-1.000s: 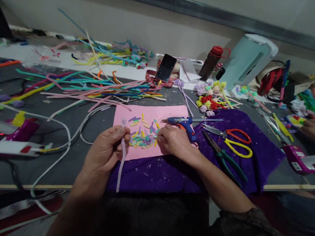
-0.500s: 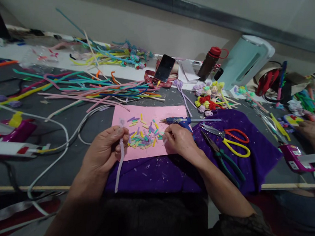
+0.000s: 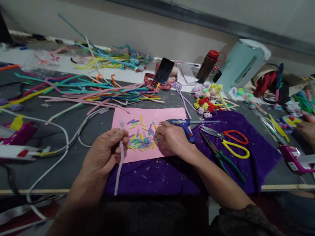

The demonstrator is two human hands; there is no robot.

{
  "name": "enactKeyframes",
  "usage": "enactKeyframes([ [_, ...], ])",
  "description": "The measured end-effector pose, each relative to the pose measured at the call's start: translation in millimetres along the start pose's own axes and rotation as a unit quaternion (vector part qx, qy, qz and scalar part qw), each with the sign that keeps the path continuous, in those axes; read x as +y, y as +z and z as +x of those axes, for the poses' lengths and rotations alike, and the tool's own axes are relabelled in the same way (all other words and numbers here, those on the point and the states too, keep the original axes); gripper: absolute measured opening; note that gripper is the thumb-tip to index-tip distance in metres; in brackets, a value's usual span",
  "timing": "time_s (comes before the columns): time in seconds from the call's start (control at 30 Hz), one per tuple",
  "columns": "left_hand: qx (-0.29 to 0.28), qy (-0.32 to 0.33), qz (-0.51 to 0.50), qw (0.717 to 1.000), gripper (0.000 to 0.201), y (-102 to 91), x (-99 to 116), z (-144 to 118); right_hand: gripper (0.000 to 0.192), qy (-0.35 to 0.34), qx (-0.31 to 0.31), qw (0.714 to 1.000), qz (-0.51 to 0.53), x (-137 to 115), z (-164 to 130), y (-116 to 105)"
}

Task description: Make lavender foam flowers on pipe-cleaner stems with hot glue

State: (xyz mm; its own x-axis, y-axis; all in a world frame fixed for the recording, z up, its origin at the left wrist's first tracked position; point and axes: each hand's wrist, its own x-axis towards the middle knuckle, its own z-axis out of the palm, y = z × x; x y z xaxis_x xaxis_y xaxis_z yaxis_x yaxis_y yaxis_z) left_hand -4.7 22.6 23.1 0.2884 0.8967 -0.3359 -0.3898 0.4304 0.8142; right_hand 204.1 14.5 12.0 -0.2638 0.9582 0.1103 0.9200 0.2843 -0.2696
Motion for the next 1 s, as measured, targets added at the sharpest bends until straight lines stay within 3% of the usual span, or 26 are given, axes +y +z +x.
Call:
enactKeyframes([
  [0.23, 0.001, 0.001, 0.002, 1.000, 0.022, 0.3, 1, 0, 0.017, 0.002, -0.040, 0.998, -0.044, -7, 11, 3],
  [0.37, 0.004, -0.006, 0.021, 1.000, 0.024, 0.9, 0, 0, 0.012, 0.016, 0.009, 0.993, 0.113, -4, 9, -1],
  [0.43, -0.007, -0.023, 0.040, 0.999, 0.025, 1.2, -1, -1, 0.008, 0.025, 0.016, 0.965, 0.260, -2, 7, -3],
  [0.53, -0.036, -0.046, 0.067, 0.996, 0.026, 1.6, -4, -1, 0.006, 0.051, -0.011, 0.894, 0.445, -5, 4, -4],
  [0.63, -0.056, -0.051, 0.080, 0.994, 0.026, 1.9, -7, 0, 0.010, 0.072, -0.020, 0.851, 0.519, -15, 1, -5],
  [0.83, -0.065, -0.063, 0.091, 0.992, 0.026, 2.2, -10, 2, 0.009, 0.074, 0.009, 0.840, 0.537, -32, -1, -8],
  [1.0, -0.070, -0.041, 0.097, 0.992, 0.026, 1.5, -12, 3, 0.010, 0.078, 0.009, 0.852, 0.518, -35, -2, -6],
])
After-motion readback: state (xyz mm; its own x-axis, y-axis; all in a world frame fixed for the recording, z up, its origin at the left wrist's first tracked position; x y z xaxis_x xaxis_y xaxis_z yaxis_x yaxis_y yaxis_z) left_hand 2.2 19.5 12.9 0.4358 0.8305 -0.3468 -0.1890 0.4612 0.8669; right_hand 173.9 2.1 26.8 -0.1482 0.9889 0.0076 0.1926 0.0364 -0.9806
